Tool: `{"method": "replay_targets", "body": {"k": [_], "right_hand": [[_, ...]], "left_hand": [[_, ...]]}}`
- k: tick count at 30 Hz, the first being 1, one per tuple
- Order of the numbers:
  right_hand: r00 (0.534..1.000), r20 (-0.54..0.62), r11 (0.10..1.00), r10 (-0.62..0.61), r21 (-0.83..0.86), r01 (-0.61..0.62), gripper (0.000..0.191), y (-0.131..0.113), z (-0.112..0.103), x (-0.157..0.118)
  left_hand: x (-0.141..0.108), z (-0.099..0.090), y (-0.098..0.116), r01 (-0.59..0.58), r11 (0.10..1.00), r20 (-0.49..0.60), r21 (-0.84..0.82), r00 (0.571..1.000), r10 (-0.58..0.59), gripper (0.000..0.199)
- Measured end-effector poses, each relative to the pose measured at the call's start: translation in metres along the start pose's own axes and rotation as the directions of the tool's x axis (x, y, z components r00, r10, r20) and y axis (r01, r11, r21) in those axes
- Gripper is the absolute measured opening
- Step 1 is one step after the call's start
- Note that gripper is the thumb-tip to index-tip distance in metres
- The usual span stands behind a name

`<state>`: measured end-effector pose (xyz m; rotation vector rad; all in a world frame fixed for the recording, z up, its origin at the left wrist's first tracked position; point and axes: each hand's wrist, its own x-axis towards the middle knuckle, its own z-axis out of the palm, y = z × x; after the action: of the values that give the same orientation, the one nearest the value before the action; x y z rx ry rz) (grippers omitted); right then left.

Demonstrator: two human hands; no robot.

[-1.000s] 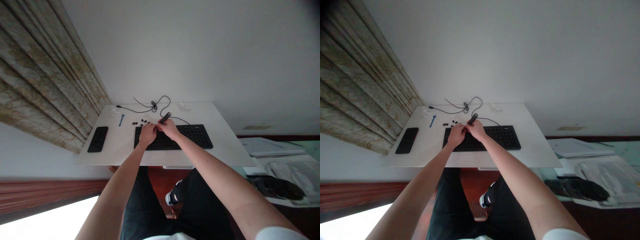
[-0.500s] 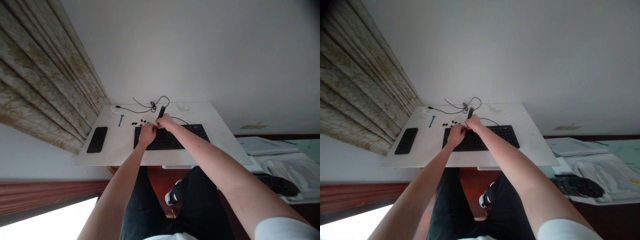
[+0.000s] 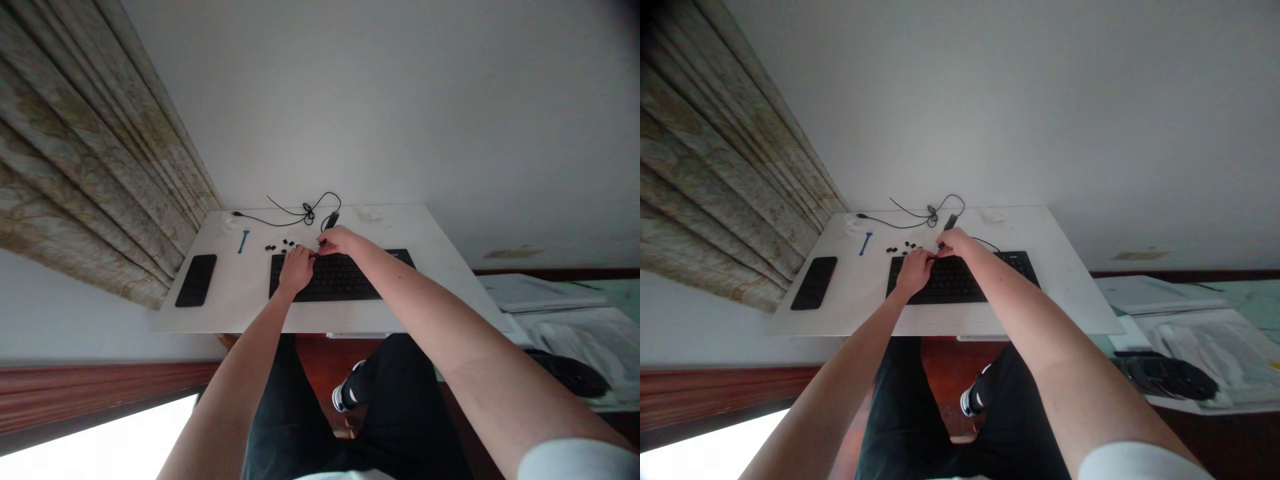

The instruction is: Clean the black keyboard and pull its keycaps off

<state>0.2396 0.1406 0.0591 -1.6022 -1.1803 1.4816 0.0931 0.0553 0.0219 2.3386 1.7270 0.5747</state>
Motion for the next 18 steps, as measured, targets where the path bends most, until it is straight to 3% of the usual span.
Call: {"method": "replay_targets", "body": {"k": [2,5,7,9,12,15,18], "right_hand": [[0.993,-0.046,0.994,0.111,0.026,-0.11,0.019,-0.004,-0.002,-0.011],[0.992,-0.114,0.992,-0.058,0.105,0.07,0.018,-0.005,-0.017,-0.03],[0.961,-0.194,0.964,-0.198,0.139,0.226,0.015,0.001,-0.038,-0.041],[0.904,-0.326,0.937,-0.275,0.119,0.328,0.011,0.013,-0.068,-0.048],[0.771,-0.556,0.928,-0.31,0.001,0.374,0.014,0.043,-0.123,-0.053],[0.636,-0.723,0.927,-0.269,-0.016,0.374,0.019,0.082,-0.172,-0.057],[0.551,-0.813,0.933,-0.188,0.028,0.359,0.023,0.117,-0.201,-0.061]], "left_hand": [[0.0,0.001,0.0,0.005,1.0,-0.014,-0.002,1.0,-0.005,0.022],[0.0,0.001,-0.002,0.032,0.999,-0.045,-0.044,0.998,-0.034,0.024],[0.0,0.002,-0.003,0.049,0.995,-0.07,-0.085,0.996,-0.055,0.024],[0.001,0.003,-0.005,0.055,0.991,-0.088,-0.119,0.994,-0.066,0.023],[0.002,0.003,-0.007,0.055,0.987,-0.106,-0.153,0.992,-0.071,0.024],[0.002,0.004,-0.008,0.052,0.984,-0.127,-0.172,0.989,-0.074,0.025],[0.002,0.004,-0.008,0.065,0.982,-0.141,-0.177,0.986,-0.09,0.024]]}}
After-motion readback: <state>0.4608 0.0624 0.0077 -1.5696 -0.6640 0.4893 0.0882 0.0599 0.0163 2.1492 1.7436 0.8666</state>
